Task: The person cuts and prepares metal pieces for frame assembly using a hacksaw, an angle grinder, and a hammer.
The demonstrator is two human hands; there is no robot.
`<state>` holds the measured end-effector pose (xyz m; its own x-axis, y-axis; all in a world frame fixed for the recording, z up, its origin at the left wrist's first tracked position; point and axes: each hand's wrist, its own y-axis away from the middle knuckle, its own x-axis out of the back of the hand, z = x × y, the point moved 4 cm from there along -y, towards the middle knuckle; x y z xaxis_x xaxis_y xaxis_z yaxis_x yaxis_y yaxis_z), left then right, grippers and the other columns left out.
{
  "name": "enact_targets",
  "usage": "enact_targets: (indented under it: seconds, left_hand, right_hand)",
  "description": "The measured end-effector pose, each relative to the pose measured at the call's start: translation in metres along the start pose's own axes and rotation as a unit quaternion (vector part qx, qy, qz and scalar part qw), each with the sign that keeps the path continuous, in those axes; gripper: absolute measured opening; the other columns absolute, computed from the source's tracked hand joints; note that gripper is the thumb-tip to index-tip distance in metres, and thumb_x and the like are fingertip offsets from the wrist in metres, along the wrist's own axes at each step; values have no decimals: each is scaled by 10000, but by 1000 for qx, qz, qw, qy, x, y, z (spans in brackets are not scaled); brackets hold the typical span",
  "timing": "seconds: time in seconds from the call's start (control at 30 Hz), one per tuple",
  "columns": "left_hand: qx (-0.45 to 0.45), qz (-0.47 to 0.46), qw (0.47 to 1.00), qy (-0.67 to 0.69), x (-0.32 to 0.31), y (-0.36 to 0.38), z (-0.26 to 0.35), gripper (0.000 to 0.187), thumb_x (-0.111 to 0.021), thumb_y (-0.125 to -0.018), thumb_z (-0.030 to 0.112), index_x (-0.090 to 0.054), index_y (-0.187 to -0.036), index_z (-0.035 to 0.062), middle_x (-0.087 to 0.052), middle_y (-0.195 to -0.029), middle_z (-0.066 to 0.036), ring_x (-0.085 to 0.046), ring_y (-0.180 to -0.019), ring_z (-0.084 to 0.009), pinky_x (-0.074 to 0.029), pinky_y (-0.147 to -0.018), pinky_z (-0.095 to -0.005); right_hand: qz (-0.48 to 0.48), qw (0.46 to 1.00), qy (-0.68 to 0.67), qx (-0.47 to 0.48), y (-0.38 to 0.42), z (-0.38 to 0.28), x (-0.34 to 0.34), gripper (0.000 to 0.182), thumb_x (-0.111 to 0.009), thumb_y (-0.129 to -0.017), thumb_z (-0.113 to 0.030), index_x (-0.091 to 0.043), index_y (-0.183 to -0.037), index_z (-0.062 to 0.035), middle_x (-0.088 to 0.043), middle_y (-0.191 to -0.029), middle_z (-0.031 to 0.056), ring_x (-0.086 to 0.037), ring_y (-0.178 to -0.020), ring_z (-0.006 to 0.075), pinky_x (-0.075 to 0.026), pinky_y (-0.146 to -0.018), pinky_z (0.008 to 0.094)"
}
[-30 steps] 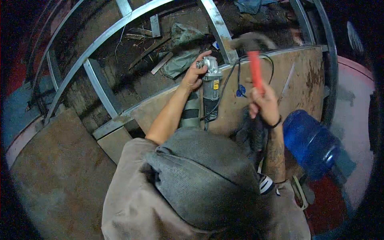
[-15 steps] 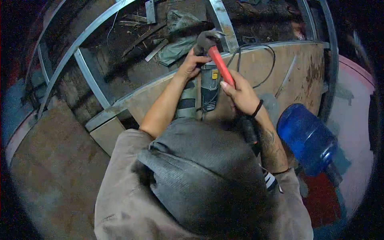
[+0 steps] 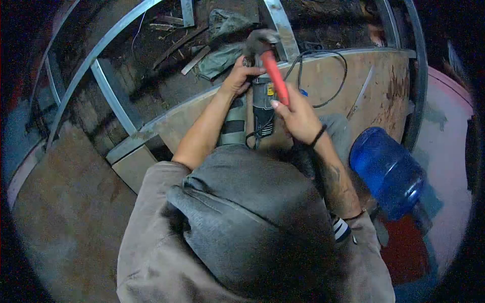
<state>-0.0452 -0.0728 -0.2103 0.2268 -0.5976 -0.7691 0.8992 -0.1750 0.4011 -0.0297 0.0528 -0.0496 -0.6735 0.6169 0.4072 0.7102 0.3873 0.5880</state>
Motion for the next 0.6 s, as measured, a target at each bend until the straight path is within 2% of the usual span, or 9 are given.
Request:
enact_targets:
  seconds: [0.03, 0.1, 0.13, 0.27, 0.33, 0.37, 0.43, 0.57, 0.6]
  left_hand:
    - [-2, -9, 1000, -4, -5, 1, 2, 402, -659, -644, -60, -528, -1017, 12, -603, -938, -76, -589, -883, -181, -448, -845, -323]
    - [-3, -12, 1000, 0, -4, -4, 1, 396, -659, -642, -56, -529, -1010, 10, -607, -936, -78, -589, -888, -182, -448, -840, -320]
    - [12, -13, 1000, -16, 6, -10, -6, 441, -648, -638, -63, -523, -1055, 7, -607, -970, -91, -581, -929, -191, -439, -860, -318]
    - [0, -9, 1000, -1, 2, -1, 2, 446, -646, -635, -63, -529, -1061, 3, -608, -964, -97, -579, -932, -204, -441, -854, -318]
    - [12, -14, 1000, 11, -4, 1, -1, 406, -657, -641, -53, -542, -1026, 2, -606, -935, -76, -584, -889, -196, -446, -832, -315]
    - [10, -19, 1000, 10, -1, -6, -5, 406, -657, -641, -53, -542, -1026, 2, -606, -935, -76, -584, -889, -196, -446, -832, -315]
    - [0, -38, 999, -25, 8, -5, -12, 487, -640, -637, -67, -525, -1106, -6, -604, -997, -83, -575, -938, -201, -433, -866, -309]
    - [-24, -48, 998, -26, -8, 1, 0, 489, -648, -641, -54, -523, -1111, 1, -599, -976, -75, -566, -942, -190, -424, -882, -313]
    - [7, -41, 998, -56, -13, 7, 8, 497, -642, -649, -49, -509, -1125, 1, -585, -1016, -77, -556, -969, -193, -420, -895, -327]
  right_hand:
    - [9, 1000, -1, -2, 1, 0, 5, 290, -567, -822, -159, -445, -1036, -6, -530, -792, 223, -523, -740, 400, -419, -656, 415]
    - [-41, 998, -26, -39, -1, -2, 8, 307, -543, -859, -136, -449, -1125, -15, -458, -693, 45, -479, -554, 124, -411, -513, 271]
    - [20, 995, 40, 84, 2, -5, 9, 303, -533, -864, -135, -450, -1129, -13, -479, -715, 50, -513, -594, 143, -430, -543, 284]
    - [116, 977, 44, 176, 3, -14, 5, 297, -534, -864, -142, -458, -1119, -9, -487, -733, 46, -506, -614, 136, -427, -555, 277]
    - [-93, 984, -54, -145, -2, -9, 8, 302, -539, -859, -146, -462, -1114, -4, -508, -780, 68, -507, -719, 167, -419, -660, 285]
    - [-88, 984, -54, -143, -2, -5, 9, 302, -539, -859, -146, -462, -1114, -4, -508, -780, 68, -507, -719, 167, -419, -660, 285]
    - [44, 995, 3, 94, 6, -19, 11, 291, -538, -859, -150, -460, -1100, -7, -514, -768, 74, -529, -710, 170, -434, -660, 299]
    - [54, 984, 104, 131, -3, 15, -3, 316, -546, -859, -161, -447, -1121, -15, -499, -709, 50, -553, -619, 148, -453, -544, 293]
    - [-96, 987, -87, -97, 2, -8, 9, 365, -538, -871, -167, -411, -1186, -33, -483, -669, 29, -498, -469, 123, -426, -415, 261]
